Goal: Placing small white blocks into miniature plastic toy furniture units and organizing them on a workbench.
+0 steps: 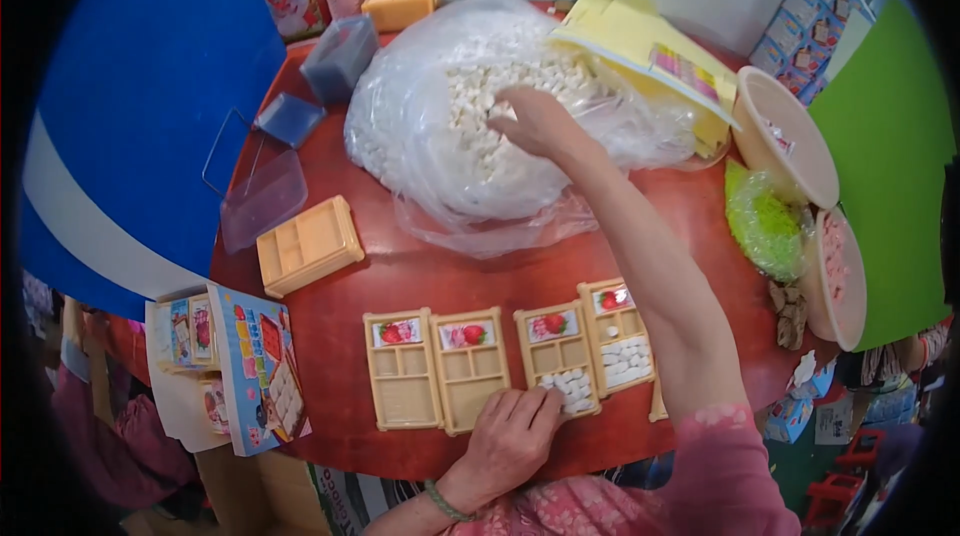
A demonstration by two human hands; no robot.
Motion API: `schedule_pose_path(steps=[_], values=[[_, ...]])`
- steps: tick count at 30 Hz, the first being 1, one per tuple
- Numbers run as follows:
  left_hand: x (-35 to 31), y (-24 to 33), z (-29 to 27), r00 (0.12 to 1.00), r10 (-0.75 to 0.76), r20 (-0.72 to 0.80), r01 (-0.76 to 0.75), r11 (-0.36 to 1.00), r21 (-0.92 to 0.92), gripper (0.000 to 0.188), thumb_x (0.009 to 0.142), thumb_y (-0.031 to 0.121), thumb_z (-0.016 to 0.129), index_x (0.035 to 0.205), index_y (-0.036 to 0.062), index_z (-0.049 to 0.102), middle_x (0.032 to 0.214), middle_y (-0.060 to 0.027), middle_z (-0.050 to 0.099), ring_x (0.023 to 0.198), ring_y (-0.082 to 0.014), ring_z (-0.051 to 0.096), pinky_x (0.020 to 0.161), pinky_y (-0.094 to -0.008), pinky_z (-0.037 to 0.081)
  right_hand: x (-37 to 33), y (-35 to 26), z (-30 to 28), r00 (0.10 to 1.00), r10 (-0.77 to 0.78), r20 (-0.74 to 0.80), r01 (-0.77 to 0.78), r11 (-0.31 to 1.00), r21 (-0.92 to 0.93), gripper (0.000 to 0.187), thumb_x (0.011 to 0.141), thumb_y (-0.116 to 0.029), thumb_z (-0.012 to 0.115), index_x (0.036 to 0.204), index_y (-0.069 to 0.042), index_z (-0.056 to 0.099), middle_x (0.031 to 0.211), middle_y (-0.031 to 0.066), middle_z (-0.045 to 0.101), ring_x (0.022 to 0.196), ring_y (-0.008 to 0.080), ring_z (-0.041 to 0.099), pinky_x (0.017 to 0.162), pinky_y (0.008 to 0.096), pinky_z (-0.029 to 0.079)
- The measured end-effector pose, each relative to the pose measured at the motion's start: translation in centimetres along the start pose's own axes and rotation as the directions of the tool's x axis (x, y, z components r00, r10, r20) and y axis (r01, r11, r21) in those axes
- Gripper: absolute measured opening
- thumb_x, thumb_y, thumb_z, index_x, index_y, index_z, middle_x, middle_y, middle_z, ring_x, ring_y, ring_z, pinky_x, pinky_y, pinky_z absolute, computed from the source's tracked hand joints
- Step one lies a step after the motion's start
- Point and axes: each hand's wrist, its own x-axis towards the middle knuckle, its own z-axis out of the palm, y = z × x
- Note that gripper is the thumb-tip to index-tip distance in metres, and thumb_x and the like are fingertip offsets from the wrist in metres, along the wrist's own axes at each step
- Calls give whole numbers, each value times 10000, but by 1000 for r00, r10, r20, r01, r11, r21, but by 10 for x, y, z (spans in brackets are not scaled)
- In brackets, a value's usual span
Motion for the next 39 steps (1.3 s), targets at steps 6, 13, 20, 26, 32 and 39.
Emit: schedule_pose_path(steps=[6,13,20,26,32,39], values=[[0,-16,-3,1000,-4,9,5,988,-152,233,777,3,725,996,-28,652,954,-137,614,779,-307,618,695,-408,510,39,-46,36,941,235,244,-209,970,-126,640,853,-426,633,1302,27,582,1262,279,625,1242,448,564,1041,492,467],[1,-16,-8,1000,29,8,-28,994,-106,296,724,37,798,985,-19,670,950,-119,605,845,-295,618,752,-418,514,0,-43,60,989,149,22,-138,957,-255,446,918,-293,569,1236,20,562,1217,288,609,1178,492,577,984,530,497],[-8,-7,-8,997,63,41,-60,995,-80,358,697,78,825,1008,-16,676,979,-108,618,949,-295,607,828,-457,509,10,-25,53,991,56,124,-50,998,-49,392,916,-332,635,1072,28,617,1073,251,693,1014,402,680,917,472,524],[-10,-3,-14,994,106,10,-105,991,-86,370,703,50,814,1043,-9,680,993,-111,617,953,-299,606,820,-446,511,29,29,52,954,98,-285,-98,995,15,598,911,-457,674,1231,47,641,1090,232,721,899,326,710,804,376,551],[-21,-2,-21,999,46,16,-45,996,-81,377,716,25,800,1072,-6,681,1006,-111,630,953,-306,622,800,-414,528,21,21,27,816,573,-76,-146,332,932,385,853,-309,782,991,18,634,803,87,582,602,162,525,443,328,400],[-41,-12,-31,998,2,-67,-5,999,-50,342,771,60,775,1092,-12,682,1032,-108,644,966,-292,628,834,-406,521,-16,-34,-26,831,556,14,-160,216,963,321,941,-299,723,1003,-3,616,770,26,580,548,80,488,436,225,373]])
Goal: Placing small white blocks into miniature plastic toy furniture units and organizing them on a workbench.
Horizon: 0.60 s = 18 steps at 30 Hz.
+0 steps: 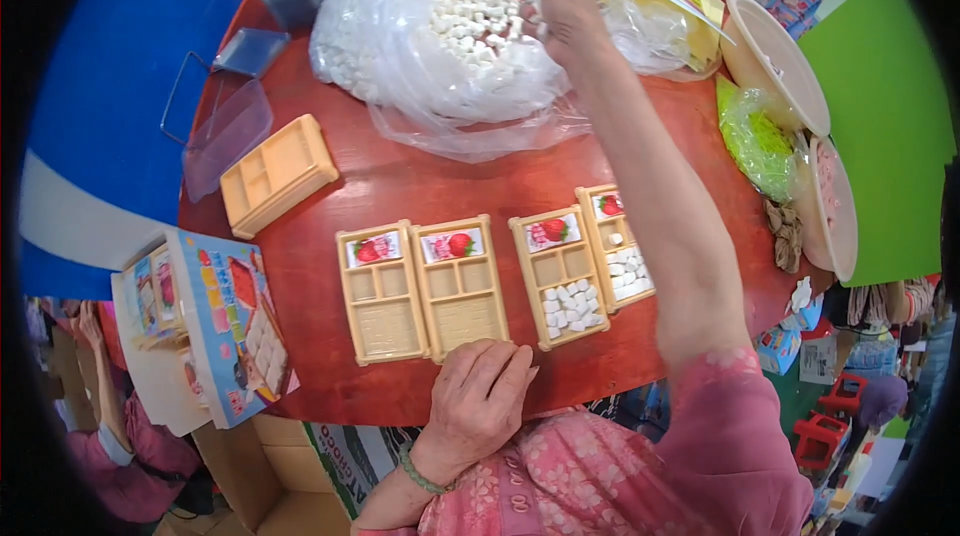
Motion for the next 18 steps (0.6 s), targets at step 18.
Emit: schedule_pose_path(steps=[18], values=[[-33,-24,-17,961,-276,14,270,946,180,867,935,345,684,1509,-128,237,1562,-329,306,1479,-474,284,1205,-584,198,-267,34,26,812,400,425,-2,729,-684,283,980,-257,685,984,25,656,754,53,588,698,127,553,637,339,479]])
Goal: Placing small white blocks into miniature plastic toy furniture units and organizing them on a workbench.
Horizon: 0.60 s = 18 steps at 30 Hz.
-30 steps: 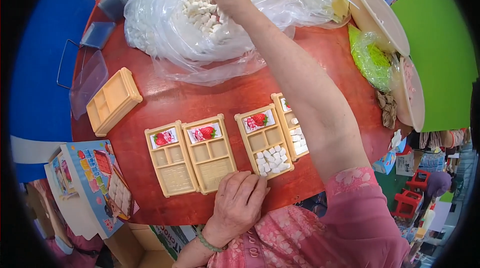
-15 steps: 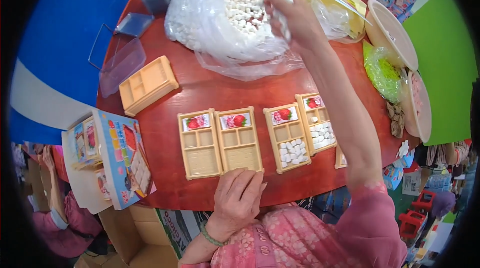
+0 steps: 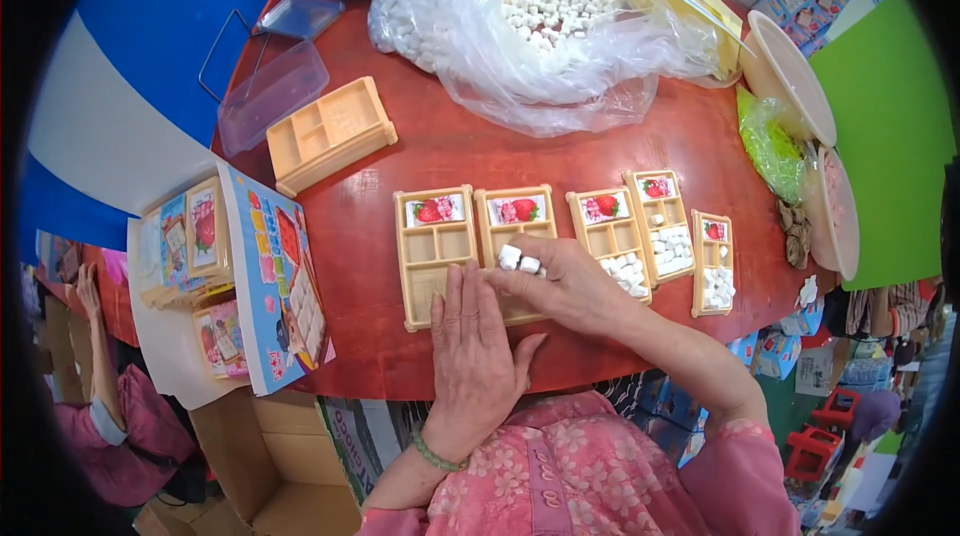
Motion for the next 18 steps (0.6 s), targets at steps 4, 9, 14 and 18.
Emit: schedule_pose_path(steps=[4,9,14,18], values=[[-2,-2,-1,1000,-13,6,13,1000,-23,832,934,335,681,1492,-135,281,1545,-316,349,1481,-450,297,1206,-580,199,-5,6,13,941,-287,-176,250,946,-208,175,905,-103,742,969,14,628,795,131,567,704,259,586,636,373,471],[2,0,-4,996,-9,89,5,999,41,759,926,325,679,1469,-112,378,1512,-258,439,1467,-393,350,1207,-570,204,-3,16,21,870,-403,-285,332,905,-267,149,906,-56,715,1006,10,627,879,138,585,781,301,604,668,375,479],[1,0,-5,995,-15,96,9,998,58,753,925,362,670,1470,-86,405,1523,-243,433,1461,-388,359,1207,-564,205,-4,21,21,820,-459,-342,378,883,-279,130,930,-73,693,1013,8,635,933,133,617,836,278,615,733,361,491],[3,-1,-6,991,-10,134,-4,995,100,734,923,384,666,1457,-68,442,1519,-235,437,1457,-396,356,1200,-577,202,-5,27,22,798,-459,-391,373,886,-276,129,944,-88,684,1026,-1,637,956,124,616,866,251,616,767,345,495]])
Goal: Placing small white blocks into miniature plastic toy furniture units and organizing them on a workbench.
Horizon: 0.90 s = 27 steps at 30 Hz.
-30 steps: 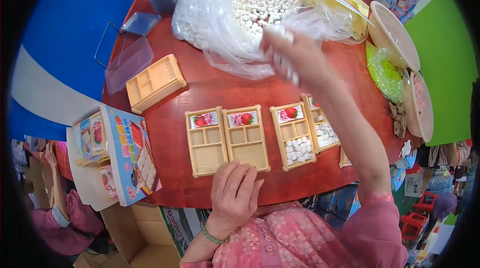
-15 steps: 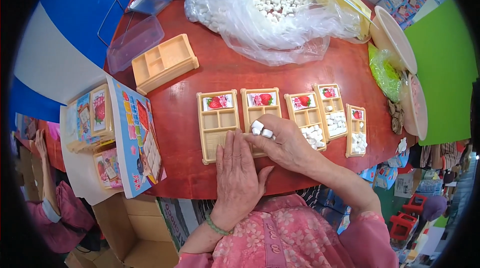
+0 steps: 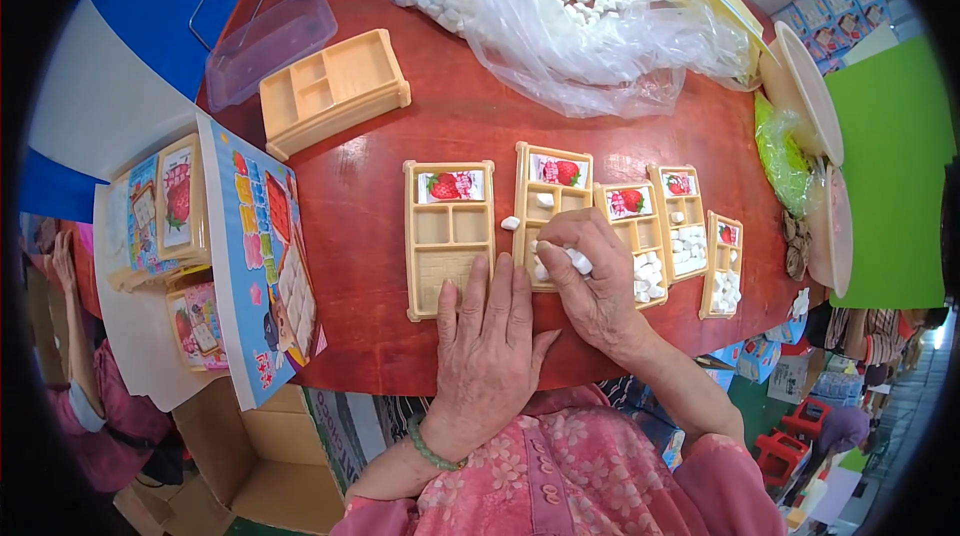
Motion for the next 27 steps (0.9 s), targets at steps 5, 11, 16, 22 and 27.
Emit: schedule_pose_path(steps=[5,11,16,22,27], values=[[1,1,0,1000,-7,-19,7,1000,-22,726,890,342,697,1438,-71,461,1518,-230,438,1437,-399,373,1180,-599,210,-5,0,0,992,127,-14,-126,991,43,169,956,-58,666,1108,-6,611,1041,91,602,976,177,593,833,316,491],[1,1,0,1000,-2,-25,2,1000,-24,709,896,337,694,1427,-75,470,1515,-230,441,1428,-404,381,1170,-613,221,1,-5,-17,981,191,10,-192,980,59,188,968,-12,626,1153,-3,594,1128,84,605,1075,159,570,915,308,477],[-1,1,-1,1000,-9,-14,9,1000,8,676,913,376,679,1426,-27,507,1502,-222,457,1438,-403,369,1179,-602,217,6,-18,-44,984,174,46,-168,978,-125,118,898,14,668,1015,8,652,1053,126,648,978,236,636,868,337,501],[-3,1,1,994,48,-102,-51,998,-34,476,886,272,730,1319,92,644,1500,-170,480,1419,-429,389,1140,-648,245,-5,-17,-36,978,59,199,3,955,-296,110,862,9,707,969,1,680,1003,145,654,966,309,647,812,378,530],[-1,1,1,994,52,-93,-56,998,-40,454,886,266,731,1299,93,659,1471,-148,522,1418,-424,396,1146,-650,235,-2,-20,-39,982,5,188,57,945,-322,139,878,7,692,1017,2,683,1053,147,673,975,320,651,825,386,532]])
